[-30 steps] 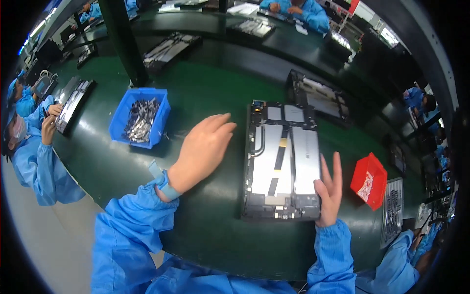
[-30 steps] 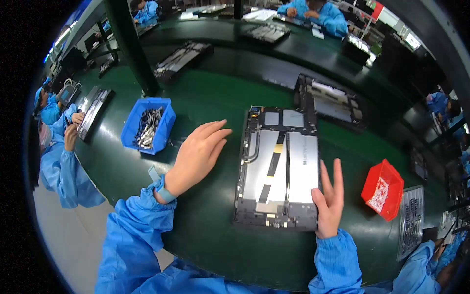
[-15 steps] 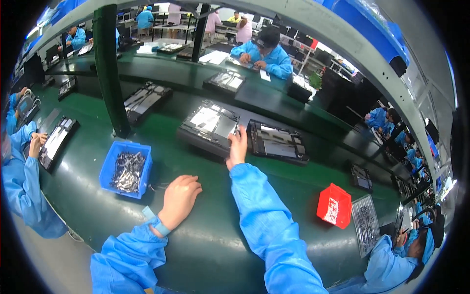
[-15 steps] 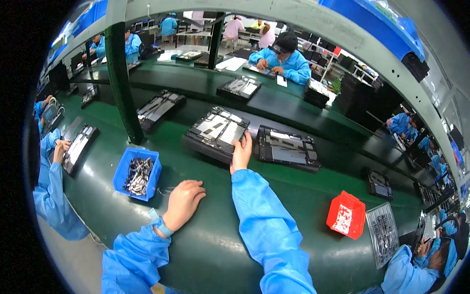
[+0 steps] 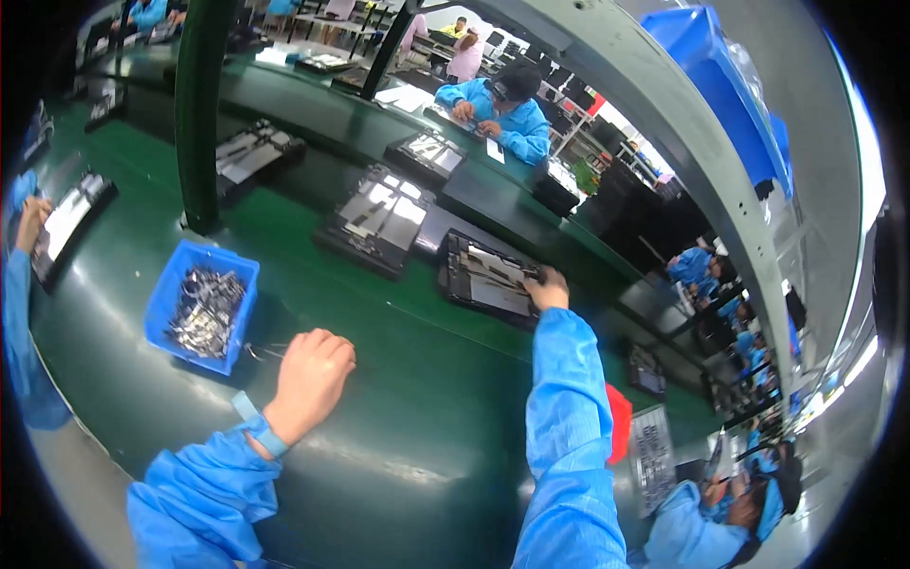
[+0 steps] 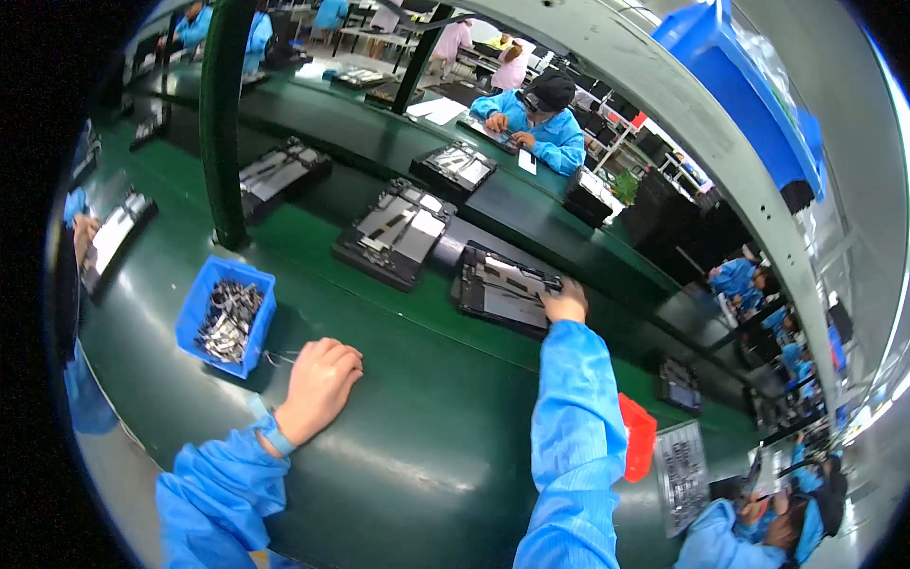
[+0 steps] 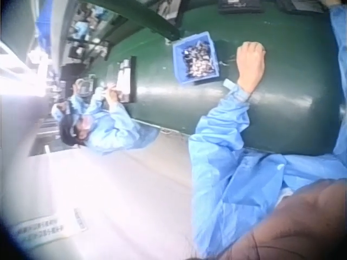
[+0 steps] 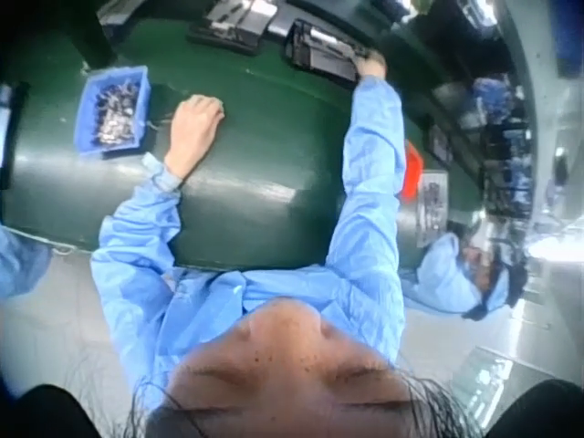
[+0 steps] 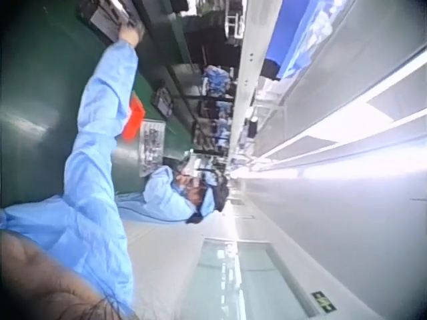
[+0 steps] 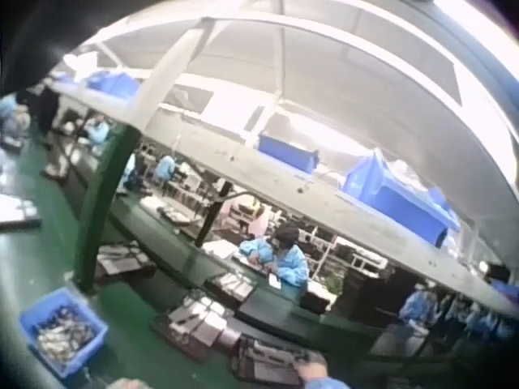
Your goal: The person assembles electronic tablet frames by retrieving them from a conveyor belt, routing and attaching internal flex cables onto the frames by hand, and placing the assembled frames back onto the conveyor belt.
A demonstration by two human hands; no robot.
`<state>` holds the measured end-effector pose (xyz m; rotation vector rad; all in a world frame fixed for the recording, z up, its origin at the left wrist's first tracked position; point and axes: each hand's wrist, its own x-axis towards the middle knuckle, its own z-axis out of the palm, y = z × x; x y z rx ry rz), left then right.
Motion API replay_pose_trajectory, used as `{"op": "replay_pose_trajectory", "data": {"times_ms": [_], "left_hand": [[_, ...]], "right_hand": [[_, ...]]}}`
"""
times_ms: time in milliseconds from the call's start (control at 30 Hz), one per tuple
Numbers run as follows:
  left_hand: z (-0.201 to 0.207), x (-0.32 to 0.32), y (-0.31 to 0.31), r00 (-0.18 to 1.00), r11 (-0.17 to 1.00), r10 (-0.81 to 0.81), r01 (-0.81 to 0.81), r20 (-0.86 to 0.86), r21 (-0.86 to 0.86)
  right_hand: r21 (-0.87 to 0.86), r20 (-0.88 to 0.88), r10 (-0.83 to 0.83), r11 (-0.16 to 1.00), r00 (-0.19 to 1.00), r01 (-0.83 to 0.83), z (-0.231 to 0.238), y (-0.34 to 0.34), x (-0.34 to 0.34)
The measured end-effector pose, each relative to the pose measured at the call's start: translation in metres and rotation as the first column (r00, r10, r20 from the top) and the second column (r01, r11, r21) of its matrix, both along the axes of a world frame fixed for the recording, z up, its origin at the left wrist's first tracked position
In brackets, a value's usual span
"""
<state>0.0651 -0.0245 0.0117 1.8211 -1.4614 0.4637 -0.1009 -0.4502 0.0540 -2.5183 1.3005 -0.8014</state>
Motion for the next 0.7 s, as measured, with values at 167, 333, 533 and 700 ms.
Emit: {"op": "replay_pose_trajectory", "data": {"times_ms": [167,333,533,700], "left_hand": [[0.004,0.004,0.012,0.995,0.996,0.085,-0.084,0.060,-0.027],[0.037,0.011,0.015,0.991,0.963,0.130,-0.135,-0.037,-0.232],[0.045,0.015,0.025,0.978,0.929,0.157,-0.193,-0.135,-0.317],[0.045,0.015,0.033,0.944,0.925,0.119,-0.219,-0.309,-0.311]], "right_hand": [[0.252,-0.297,-0.149,0.941,0.943,0.228,-0.039,-0.006,-0.023],[0.391,-0.230,-0.295,0.845,0.927,0.366,-0.026,-0.017,-0.015],[0.639,-0.313,-0.170,0.690,0.935,0.340,0.006,0.010,-0.007],[0.828,0.160,-0.430,0.549,0.889,0.117,0.000,0.031,0.011]]}}
